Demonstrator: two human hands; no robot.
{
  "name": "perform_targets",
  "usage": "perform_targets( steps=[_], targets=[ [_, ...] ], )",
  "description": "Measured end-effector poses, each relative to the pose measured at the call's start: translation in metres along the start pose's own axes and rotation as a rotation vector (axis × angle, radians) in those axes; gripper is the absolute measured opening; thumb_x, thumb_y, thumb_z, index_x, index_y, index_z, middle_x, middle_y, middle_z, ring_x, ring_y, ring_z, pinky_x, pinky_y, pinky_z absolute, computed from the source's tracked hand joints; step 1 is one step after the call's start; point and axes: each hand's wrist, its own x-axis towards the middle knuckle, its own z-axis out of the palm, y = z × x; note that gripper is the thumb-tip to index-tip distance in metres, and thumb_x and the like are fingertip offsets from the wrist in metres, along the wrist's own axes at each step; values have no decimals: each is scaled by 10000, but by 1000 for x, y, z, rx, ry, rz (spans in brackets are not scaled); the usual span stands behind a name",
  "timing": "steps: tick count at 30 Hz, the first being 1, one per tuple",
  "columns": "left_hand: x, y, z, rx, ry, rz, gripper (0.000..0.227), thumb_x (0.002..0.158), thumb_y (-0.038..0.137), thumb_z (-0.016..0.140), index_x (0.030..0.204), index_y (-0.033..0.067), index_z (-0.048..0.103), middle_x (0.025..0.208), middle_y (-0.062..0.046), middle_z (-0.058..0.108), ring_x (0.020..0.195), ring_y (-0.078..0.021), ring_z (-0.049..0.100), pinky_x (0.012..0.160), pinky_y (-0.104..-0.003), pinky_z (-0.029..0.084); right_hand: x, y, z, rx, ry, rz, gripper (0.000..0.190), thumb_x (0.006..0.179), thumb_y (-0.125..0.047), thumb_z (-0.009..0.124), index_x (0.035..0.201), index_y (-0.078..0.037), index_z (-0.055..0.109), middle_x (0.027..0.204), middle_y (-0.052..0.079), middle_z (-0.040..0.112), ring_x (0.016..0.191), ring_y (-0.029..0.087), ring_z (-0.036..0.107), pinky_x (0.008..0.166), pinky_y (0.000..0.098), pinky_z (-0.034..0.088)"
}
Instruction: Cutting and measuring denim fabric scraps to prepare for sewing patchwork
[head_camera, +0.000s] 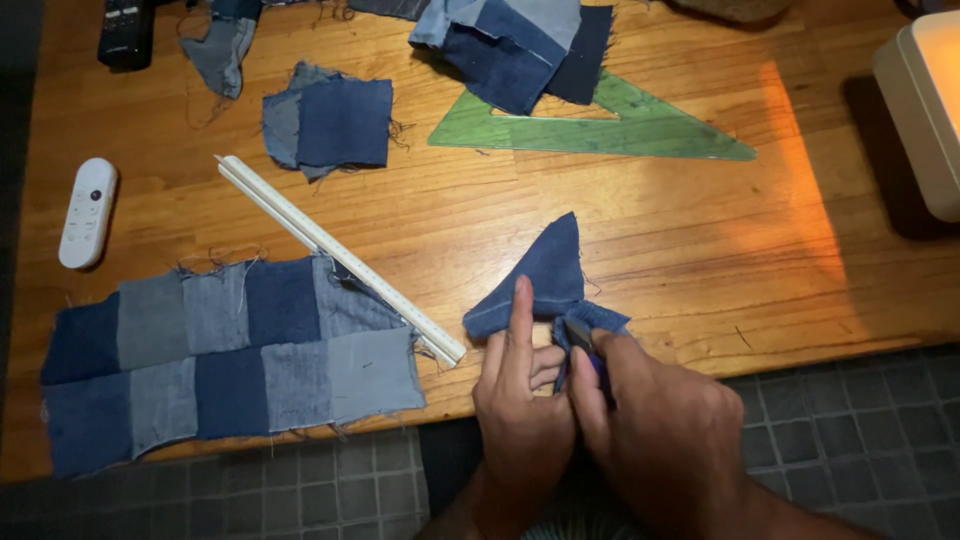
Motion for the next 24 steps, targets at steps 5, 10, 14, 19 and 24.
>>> perform_targets(
  steps=[5, 10, 14, 19, 24],
  targets=[
    [0, 0, 3, -98, -28, -73, 783, 988, 75, 799, 1724, 69, 533, 1046, -58, 732, 795, -117, 893, 733, -239, 785, 3, 3, 7, -42, 146, -107, 292, 1102, -545, 683, 1163, -284, 797, 691, 17, 788, 560, 296, 766, 456, 484, 533],
    [-1, 1, 4, -106, -36, -103, 783, 986, 104, 798, 1725, 85, 539, 1073, -44, 745, 823, -105, 915, 687, -230, 771, 4, 3, 7, -36, 188, -146, 292, 1110, -518, 699, 1173, -255, 810, 704, 6, 793, 558, 269, 763, 439, 457, 522],
    [-1, 0, 5, -102, -25, -111, 787, 985, 114, 809, 1725, 100, 541, 1088, -47, 759, 822, -110, 915, 718, -237, 782, 3, 1, 8, -50, 182, -124, 316, 1101, -538, 680, 1177, -263, 816, 696, 9, 791, 551, 298, 758, 435, 484, 518],
    [-2, -1, 4, -129, -39, -129, 780, 1004, 116, 798, 1735, 122, 527, 1182, -64, 786, 889, -149, 948, 714, -253, 787, 3, -1, 7, -22, 173, -123, 285, 1102, -526, 684, 1135, -269, 803, 669, 21, 772, 524, 316, 740, 432, 497, 515],
    [-2, -1, 3, -117, -29, -66, 762, 1018, 113, 778, 1734, 86, 517, 1165, -66, 788, 850, -124, 929, 682, -249, 765, 1, -1, 10, -63, 199, -111, 280, 1100, -531, 685, 1141, -279, 800, 680, -3, 778, 519, 291, 739, 414, 474, 497]
  ],
)
